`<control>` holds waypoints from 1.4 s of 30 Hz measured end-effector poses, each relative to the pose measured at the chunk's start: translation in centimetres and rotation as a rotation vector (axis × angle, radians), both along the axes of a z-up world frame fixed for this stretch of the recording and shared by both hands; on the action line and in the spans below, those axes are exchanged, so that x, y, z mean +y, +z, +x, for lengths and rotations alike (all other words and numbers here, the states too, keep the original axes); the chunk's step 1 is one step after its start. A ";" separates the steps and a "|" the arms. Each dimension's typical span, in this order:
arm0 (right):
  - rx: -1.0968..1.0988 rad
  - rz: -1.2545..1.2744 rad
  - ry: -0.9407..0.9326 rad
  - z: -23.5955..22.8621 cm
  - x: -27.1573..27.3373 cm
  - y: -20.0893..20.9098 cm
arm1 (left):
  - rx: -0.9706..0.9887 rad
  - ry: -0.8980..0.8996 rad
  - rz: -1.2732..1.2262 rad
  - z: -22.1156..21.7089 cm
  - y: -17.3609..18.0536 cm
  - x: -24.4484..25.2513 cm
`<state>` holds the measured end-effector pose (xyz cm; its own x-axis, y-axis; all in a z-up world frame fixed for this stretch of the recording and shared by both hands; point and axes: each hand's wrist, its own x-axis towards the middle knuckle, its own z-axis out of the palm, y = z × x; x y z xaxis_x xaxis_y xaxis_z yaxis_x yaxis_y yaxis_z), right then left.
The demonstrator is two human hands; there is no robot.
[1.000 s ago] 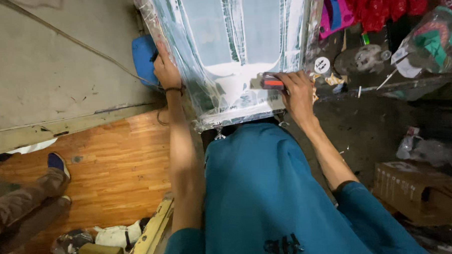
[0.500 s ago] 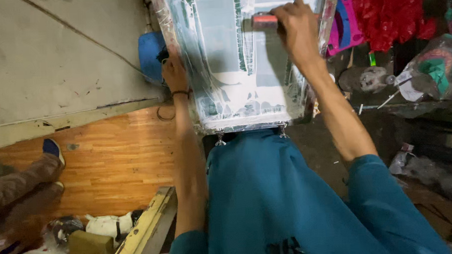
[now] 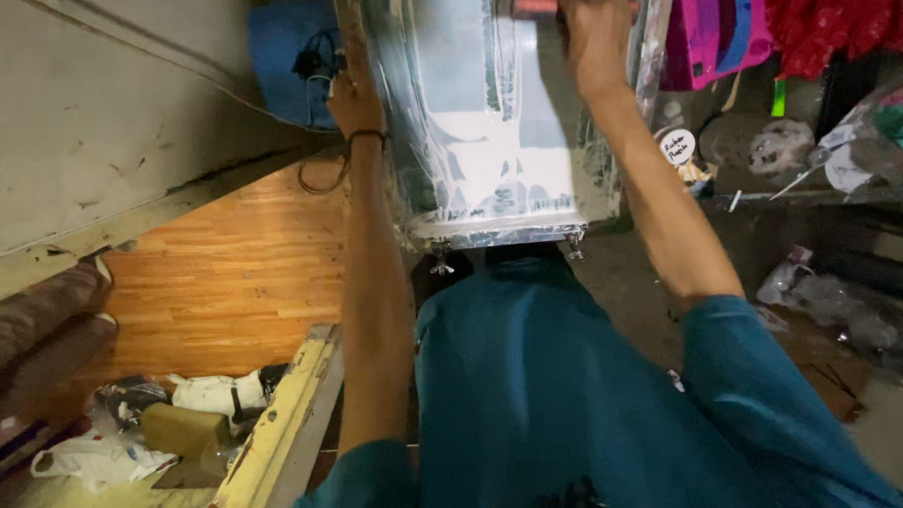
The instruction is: The person uses a squeegee to spread a white substance across a screen printing frame. They repeatedly pull the squeegee across the screen to distribute the material evenly.
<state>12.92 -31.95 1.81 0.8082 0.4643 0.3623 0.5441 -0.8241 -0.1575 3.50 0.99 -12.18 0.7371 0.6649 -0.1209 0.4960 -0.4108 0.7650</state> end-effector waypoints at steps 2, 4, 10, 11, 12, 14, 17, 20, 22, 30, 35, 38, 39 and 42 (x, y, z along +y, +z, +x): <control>0.009 -0.092 -0.084 -2.9 0.1 -0.6 | 0.009 0.044 -0.039 -0.1 -2.2 0.4; 0.090 -0.086 -0.073 -6.3 -0.3 0.4 | -0.058 -0.143 0.401 -0.2 -8.3 1.9; 0.323 0.106 0.058 -14.0 1.9 5.0 | 0.077 -0.042 0.010 -0.1 -0.9 0.3; 0.395 0.180 0.045 -15.2 3.0 5.6 | 0.030 -0.035 -0.135 -0.7 2.2 -0.4; 0.383 0.181 0.046 -15.5 4.2 4.9 | 0.018 -0.036 -0.134 -0.6 5.8 -1.0; 0.316 0.041 0.136 -16.2 6.8 3.4 | 0.073 0.010 -0.210 -1.0 13.1 -2.1; 0.298 0.058 0.132 -15.3 8.4 4.2 | -0.070 -0.068 -0.136 -2.0 13.6 -2.1; 0.154 0.128 0.116 -12.5 11.0 9.3 | -0.132 -0.053 -0.154 -3.5 16.4 -2.7; 0.091 0.091 0.097 -10.1 11.2 10.8 | -0.152 -0.049 -0.150 -4.3 16.3 -2.9; -0.085 0.074 0.171 -5.1 11.5 18.1 | -0.123 -0.065 -0.145 -5.4 16.2 -3.1; -0.028 0.140 0.141 -5.3 11.6 15.8 | -0.038 -0.039 -0.115 -3.3 13.3 -2.8; -0.011 0.148 0.136 -2.7 12.4 11.8 | 0.037 -0.006 -0.236 -1.7 13.4 -2.6; 0.001 0.152 0.137 -1.3 12.7 10.3 | 0.050 -0.003 -0.233 -1.1 12.8 -2.6; -0.129 0.066 0.055 2.3 13.7 5.6 | 0.215 -0.034 -0.245 0.3 11.2 -2.2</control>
<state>15.23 -18.22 7.37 0.7270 0.4784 0.4925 0.6073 -0.7827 -0.1363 3.78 -1.24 -0.96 0.6985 0.5721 -0.4298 0.6463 -0.2465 0.7222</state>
